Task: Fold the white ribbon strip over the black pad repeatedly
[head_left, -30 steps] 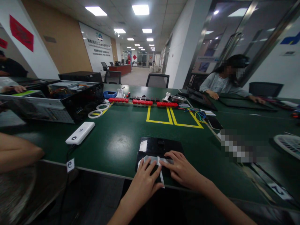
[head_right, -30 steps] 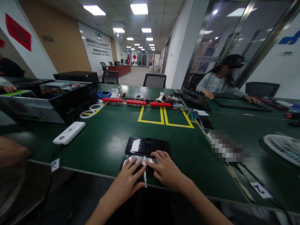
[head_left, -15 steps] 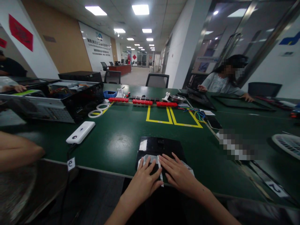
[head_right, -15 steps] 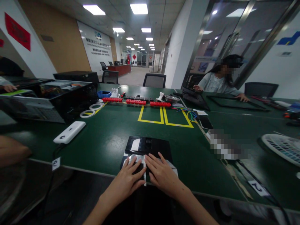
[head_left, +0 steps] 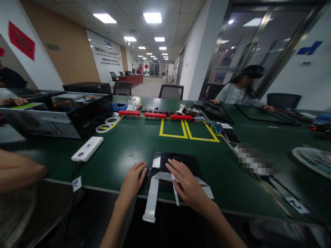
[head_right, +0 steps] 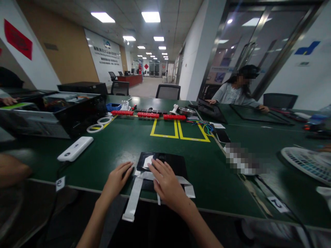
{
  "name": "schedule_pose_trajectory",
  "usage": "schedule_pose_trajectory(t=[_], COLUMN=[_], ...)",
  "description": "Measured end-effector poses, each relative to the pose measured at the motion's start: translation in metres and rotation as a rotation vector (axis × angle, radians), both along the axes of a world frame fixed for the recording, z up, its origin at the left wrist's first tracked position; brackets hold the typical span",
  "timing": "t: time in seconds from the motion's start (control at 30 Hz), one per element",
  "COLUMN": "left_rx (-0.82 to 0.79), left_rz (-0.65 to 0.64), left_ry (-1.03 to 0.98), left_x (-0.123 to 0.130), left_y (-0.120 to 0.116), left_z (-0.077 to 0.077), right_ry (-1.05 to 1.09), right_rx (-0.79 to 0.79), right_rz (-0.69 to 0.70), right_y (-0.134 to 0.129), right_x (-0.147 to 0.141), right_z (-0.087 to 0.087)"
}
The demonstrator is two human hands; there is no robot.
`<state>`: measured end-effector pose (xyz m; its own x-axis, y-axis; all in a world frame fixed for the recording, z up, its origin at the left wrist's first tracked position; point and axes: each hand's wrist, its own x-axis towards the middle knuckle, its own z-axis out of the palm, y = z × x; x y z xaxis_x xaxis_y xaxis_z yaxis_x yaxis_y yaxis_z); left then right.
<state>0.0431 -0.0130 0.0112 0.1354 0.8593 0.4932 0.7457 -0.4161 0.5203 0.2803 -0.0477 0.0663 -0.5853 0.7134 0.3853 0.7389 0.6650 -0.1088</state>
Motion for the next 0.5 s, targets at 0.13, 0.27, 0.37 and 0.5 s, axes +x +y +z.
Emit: schedule_pose_trajectory(t=[0.13,0.27,0.37,0.5], left_rx=[-0.006,-0.018,-0.024,-0.031], left_rz=[0.012,0.008,0.010,0.008], left_ry=[0.059,0.103,0.113,0.112], left_x=[0.000,0.000,0.000,-0.002], left_y=[0.002,0.000,0.000,0.000], left_z=[-0.011,-0.011,-0.010,-0.009], right_ry=[-0.175,-0.232,-0.258,-0.257], right_rx=[-0.142,-0.232,-0.298,-0.400], right_rz=[0.095,0.120,0.142,0.118], right_y=[0.012,0.024,0.031,0.042], right_x=[-0.024,-0.027,-0.018,0.009], right_z=[-0.014,-0.026,-0.022,-0.012])
